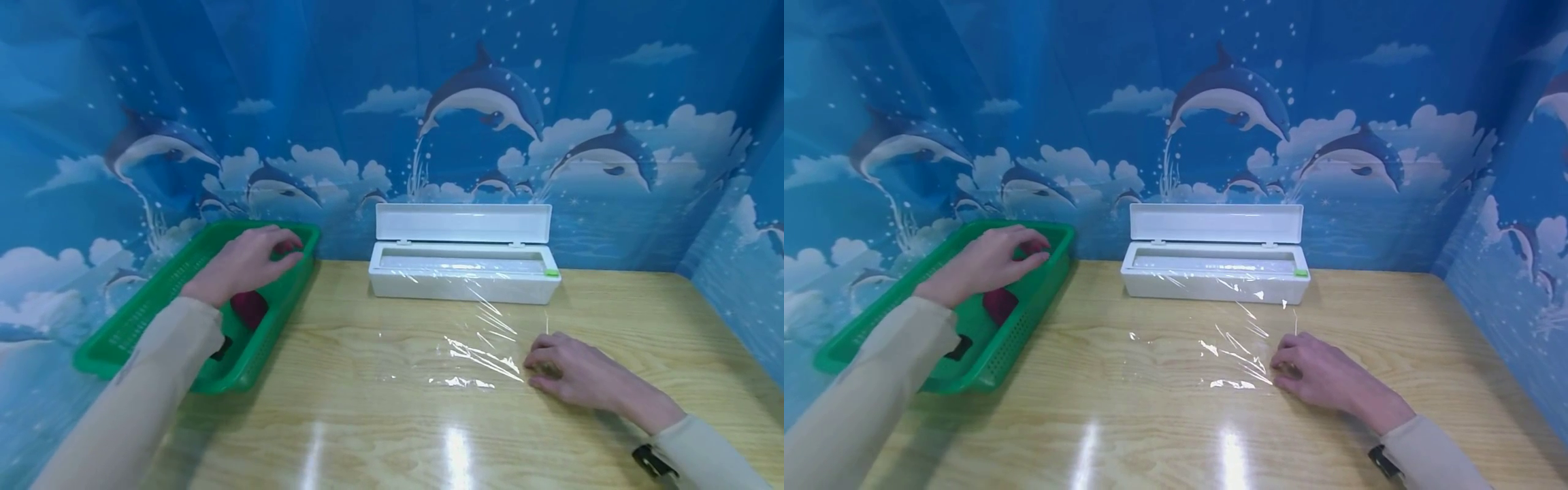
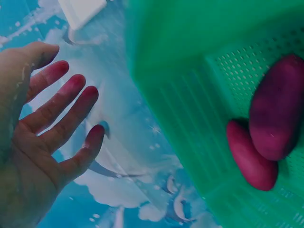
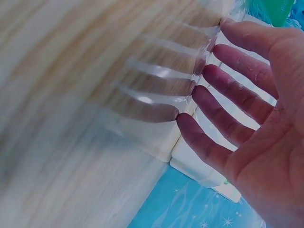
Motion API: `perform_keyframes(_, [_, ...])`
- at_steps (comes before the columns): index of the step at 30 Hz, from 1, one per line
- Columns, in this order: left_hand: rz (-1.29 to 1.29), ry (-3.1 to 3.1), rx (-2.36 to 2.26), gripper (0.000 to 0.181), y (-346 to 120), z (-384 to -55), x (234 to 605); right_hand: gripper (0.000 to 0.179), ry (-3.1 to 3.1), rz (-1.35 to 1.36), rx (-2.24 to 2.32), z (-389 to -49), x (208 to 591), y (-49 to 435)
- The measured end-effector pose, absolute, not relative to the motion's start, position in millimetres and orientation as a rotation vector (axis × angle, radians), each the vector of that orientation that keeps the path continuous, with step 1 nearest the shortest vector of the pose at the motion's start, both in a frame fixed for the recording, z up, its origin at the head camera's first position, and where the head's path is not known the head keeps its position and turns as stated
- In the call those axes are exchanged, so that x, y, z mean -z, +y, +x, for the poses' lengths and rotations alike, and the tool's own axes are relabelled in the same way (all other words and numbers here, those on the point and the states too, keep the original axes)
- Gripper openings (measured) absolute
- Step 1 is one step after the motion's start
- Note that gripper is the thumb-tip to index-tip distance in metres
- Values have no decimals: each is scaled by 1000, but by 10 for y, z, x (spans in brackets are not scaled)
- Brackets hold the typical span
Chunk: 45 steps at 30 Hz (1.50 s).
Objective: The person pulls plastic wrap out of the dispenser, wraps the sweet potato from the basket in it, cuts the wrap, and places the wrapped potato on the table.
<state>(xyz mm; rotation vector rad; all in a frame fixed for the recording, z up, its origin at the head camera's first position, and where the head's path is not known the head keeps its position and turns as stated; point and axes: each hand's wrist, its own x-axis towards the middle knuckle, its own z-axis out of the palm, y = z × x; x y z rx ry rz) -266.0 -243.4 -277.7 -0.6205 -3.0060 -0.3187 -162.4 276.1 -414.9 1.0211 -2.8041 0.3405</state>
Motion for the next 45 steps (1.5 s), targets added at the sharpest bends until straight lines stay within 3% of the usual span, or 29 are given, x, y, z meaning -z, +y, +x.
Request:
perform_keyframes(22, [-501, -3002, -69, 42, -3085, -3098, 3074, 17, -2863, 997, -381, -1629, 4129, 2733])
perform_keyframes(45, [-248, -3252, 11, 64, -3542, -3271, 3526, 18, -2861, 984, -392, -1633, 4130, 2745])
